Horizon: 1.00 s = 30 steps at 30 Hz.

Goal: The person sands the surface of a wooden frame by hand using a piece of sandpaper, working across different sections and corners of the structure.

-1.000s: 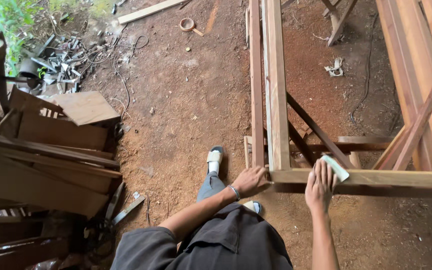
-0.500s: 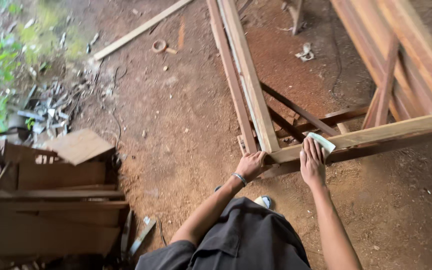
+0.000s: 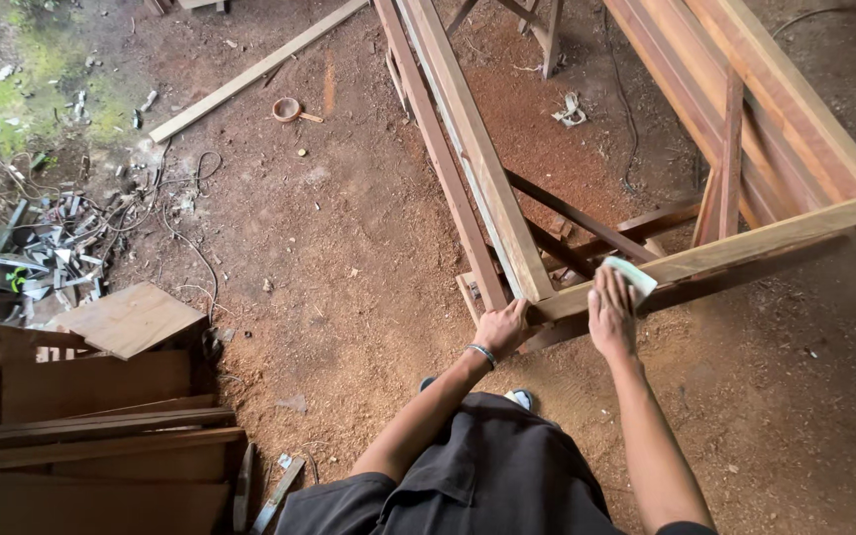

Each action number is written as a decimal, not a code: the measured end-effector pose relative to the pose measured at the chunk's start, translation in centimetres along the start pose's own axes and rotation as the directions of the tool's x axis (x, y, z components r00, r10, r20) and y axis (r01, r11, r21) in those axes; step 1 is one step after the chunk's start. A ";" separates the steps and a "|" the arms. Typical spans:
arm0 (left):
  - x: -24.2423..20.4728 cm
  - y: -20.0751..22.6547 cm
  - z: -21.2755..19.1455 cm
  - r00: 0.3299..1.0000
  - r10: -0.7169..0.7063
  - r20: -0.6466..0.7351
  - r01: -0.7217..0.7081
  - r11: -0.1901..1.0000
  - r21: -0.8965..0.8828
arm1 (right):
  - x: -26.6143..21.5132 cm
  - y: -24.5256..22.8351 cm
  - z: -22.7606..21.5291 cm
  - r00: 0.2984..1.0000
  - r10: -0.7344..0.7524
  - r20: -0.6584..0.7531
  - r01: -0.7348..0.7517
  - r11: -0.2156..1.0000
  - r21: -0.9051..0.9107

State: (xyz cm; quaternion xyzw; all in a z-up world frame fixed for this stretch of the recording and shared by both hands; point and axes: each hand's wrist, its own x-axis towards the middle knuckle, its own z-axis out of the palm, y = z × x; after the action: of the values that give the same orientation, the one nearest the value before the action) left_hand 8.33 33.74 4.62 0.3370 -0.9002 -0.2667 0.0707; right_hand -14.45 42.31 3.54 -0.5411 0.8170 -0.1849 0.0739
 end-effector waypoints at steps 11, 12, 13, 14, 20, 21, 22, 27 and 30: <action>1.2 -1.0 2.1 0.996 -0.030 0.083 0.027 0.999 0.039 | -3.4 -2.7 2.0 0.943 -0.330 0.046 0.333 0.935 -0.123; 0.9 -0.6 1.2 0.989 -0.058 0.132 0.059 0.998 0.001 | -2.8 -2.0 1.1 0.965 -0.263 0.021 0.263 0.959 -0.102; 0.2 -0.2 0.6 0.979 -0.080 0.186 0.089 0.995 -0.039 | -2.7 -0.9 0.1 0.982 -0.188 0.000 0.188 0.979 -0.082; -0.1 -0.3 -0.1 0.987 -0.055 0.151 0.060 0.998 -0.027 | -2.5 -0.3 -0.5 0.993 -0.113 -0.021 0.111 0.992 -0.060; 0.3 -0.5 0.8 0.995 -0.017 0.096 0.020 0.999 -0.031 | 1.0 -2.2 2.8 0.972 0.195 -0.130 -0.214 0.964 -0.157; 0.5 -0.4 1.2 0.993 -0.030 0.112 0.034 0.999 -0.036 | 0.8 -3.3 3.8 0.992 0.047 -0.113 -0.063 0.987 -0.148; 0.7 -0.5 1.5 0.991 -0.043 0.128 0.048 0.998 -0.040 | -0.1 -4.4 4.7 0.990 -0.104 -0.100 0.089 0.987 -0.137; -0.2 0.7 1.0 0.999 -0.038 0.026 0.038 0.999 -0.017 | -3.1 -0.8 2.7 0.892 -0.450 0.035 0.451 0.890 -0.072; -1.4 1.1 0.7 0.991 0.008 -0.134 0.003 0.997 0.080 | -1.8 2.5 -0.3 0.952 -0.307 0.004 0.307 0.951 -0.037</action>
State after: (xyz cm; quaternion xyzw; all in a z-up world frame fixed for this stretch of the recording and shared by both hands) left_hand 8.56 35.63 4.67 0.3557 -0.9037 -0.2071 0.1178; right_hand -15.97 44.92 2.74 -0.6628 0.7262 -0.1795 0.0335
